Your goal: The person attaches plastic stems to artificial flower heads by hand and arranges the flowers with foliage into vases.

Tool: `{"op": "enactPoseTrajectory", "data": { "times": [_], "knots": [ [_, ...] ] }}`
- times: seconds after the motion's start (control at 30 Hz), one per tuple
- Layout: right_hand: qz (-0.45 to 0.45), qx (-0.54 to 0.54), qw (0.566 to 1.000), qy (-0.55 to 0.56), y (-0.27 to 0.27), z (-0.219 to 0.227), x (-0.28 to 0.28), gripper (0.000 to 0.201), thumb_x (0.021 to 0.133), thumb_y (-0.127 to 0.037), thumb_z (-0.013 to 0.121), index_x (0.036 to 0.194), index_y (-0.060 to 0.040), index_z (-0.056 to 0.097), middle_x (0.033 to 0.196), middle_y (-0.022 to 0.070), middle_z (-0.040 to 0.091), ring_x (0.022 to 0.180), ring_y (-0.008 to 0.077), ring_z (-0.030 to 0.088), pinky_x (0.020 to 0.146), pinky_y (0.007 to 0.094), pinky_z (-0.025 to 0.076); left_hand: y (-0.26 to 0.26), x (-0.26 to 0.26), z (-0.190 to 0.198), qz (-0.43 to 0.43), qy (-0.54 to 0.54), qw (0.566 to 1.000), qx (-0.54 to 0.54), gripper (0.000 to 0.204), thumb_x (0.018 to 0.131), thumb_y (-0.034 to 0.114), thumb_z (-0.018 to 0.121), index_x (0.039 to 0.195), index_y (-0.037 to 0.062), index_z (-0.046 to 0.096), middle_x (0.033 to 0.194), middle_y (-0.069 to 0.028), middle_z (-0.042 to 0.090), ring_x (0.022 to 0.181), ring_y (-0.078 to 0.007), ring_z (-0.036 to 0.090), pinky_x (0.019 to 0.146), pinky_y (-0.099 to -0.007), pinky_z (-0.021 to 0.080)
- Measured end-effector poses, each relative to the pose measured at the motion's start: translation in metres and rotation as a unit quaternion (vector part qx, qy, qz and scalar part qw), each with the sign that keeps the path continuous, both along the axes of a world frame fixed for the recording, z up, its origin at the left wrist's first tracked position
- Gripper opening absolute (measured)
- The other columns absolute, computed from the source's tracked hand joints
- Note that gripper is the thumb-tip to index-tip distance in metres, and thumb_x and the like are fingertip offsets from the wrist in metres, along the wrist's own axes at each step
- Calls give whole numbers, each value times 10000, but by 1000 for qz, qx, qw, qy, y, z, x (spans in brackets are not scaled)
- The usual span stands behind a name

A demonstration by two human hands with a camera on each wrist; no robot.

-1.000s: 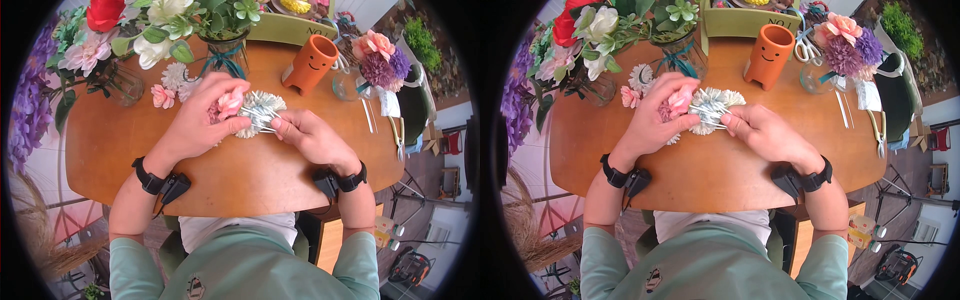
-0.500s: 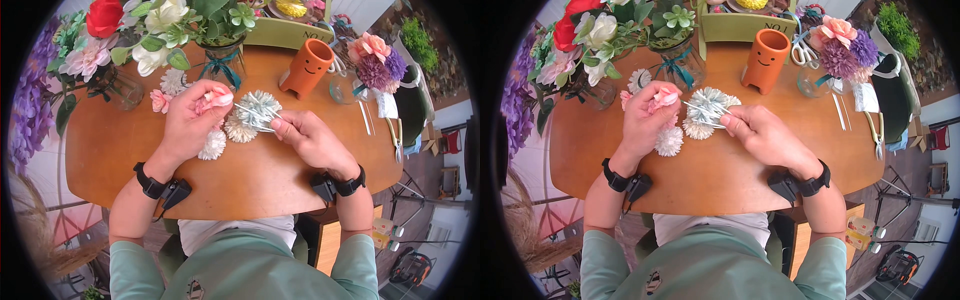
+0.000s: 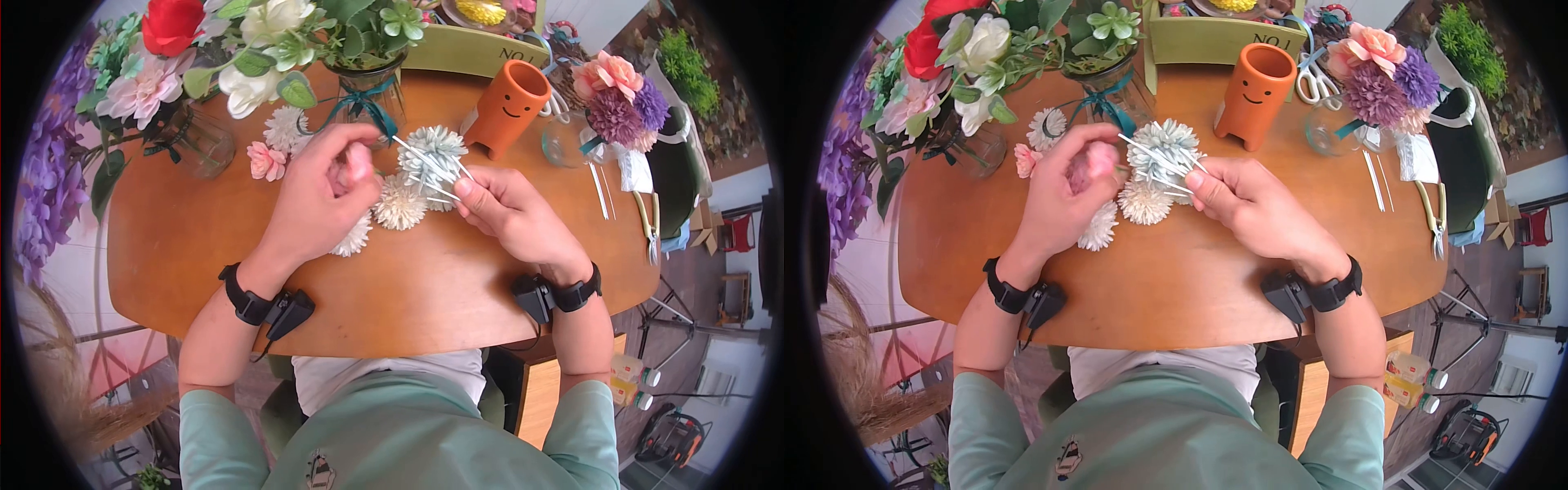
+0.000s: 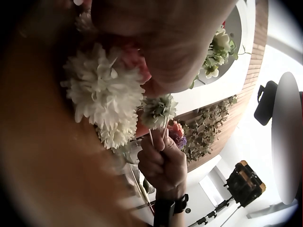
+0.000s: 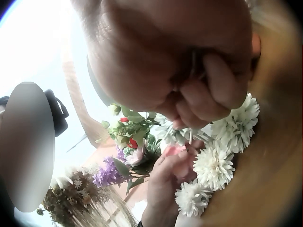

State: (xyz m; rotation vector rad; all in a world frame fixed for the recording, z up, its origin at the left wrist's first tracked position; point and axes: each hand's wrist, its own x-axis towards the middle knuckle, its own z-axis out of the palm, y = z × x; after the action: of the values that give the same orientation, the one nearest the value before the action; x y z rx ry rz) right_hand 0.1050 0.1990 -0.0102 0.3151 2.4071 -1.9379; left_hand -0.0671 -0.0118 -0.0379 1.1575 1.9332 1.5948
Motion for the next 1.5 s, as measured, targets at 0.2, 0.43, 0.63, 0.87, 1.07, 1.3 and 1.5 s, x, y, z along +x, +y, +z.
{"op": "enactPoseTrajectory", "data": {
  "times": [0.2, 0.43, 0.63, 0.87, 1.07, 1.3, 1.5],
  "knots": [
    [53, -4, 999, -3, -8, -11, -1, 331, 1125, -296, 540, 940, -35, 627, 745, -39, 495, 704, 81, 421, 631, 290, 381, -4, 17, 22, -117, -22, 992, 29, 702, 900, 51, 752, 1546, 15, 481, 1389, -63, 550, 1156, -108, 582, 998, -289, 492],
    [102, 79, 991, -24, -23, 3, -3, 317, 1113, -295, 564, 983, -20, 649, 748, 41, 556, 710, 150, 485, 674, 333, 434, -4, 11, 11, -152, -84, 984, 28, 518, 925, 16, 743, 1417, 3, 583, 1402, -97, 620, 1260, -139, 583, 1084, -334, 478],
    [83, 80, 993, 10, -30, -3, -6, 308, 1116, -262, 553, 963, -7, 631, 766, 74, 599, 713, 193, 508, 692, 366, 457, 1, 15, 7, -139, -57, 988, 19, 372, 934, 1, 710, 1299, 11, 642, 1252, -71, 698, 1176, -142, 636, 1046, -325, 491],
    [61, 123, 990, 26, -28, -5, -3, 296, 1111, -223, 550, 927, 2, 609, 710, 74, 498, 680, 175, 460, 649, 357, 426, -4, 1, 7, -58, -169, 980, 90, 275, 938, -4, 674, 1213, 8, 676, 1092, -35, 702, 1040, -138, 651, 937, -290, 514],
    [52, 73, 995, 51, -6, -1, 1, 326, 1111, -261, 561, 883, -34, 611, 717, -10, 477, 677, 125, 429, 625, 318, 381, -5, 3, 22, 21, 48, 995, 87, 330, 911, -25, 676, 1239, 2, 668, 1148, -59, 678, 1037, -153, 633, 908, -286, 505],
    [-10, -212, 976, 44, 16, 15, 9, 302, 1129, -314, 549, 968, -78, 646, 761, -109, 477, 664, -11, 363, 579, 181, 269, 0, 6, 18, 48, 261, 963, 45, 534, 862, 42, 734, 1383, 17, 623, 1343, -123, 606, 1165, -239, 603, 1012, -366, 477],
    [67, -134, 989, -20, -9, 6, 1, 324, 1138, -324, 530, 957, -83, 650, 756, -112, 415, 665, 28, 330, 593, 224, 273, 4, 26, 22, -28, 117, 975, 185, 638, 895, 144, 759, 1474, -2, 534, 1445, -185, 581, 1316, -335, 585, 1094, -412, 468]
  ]
}}
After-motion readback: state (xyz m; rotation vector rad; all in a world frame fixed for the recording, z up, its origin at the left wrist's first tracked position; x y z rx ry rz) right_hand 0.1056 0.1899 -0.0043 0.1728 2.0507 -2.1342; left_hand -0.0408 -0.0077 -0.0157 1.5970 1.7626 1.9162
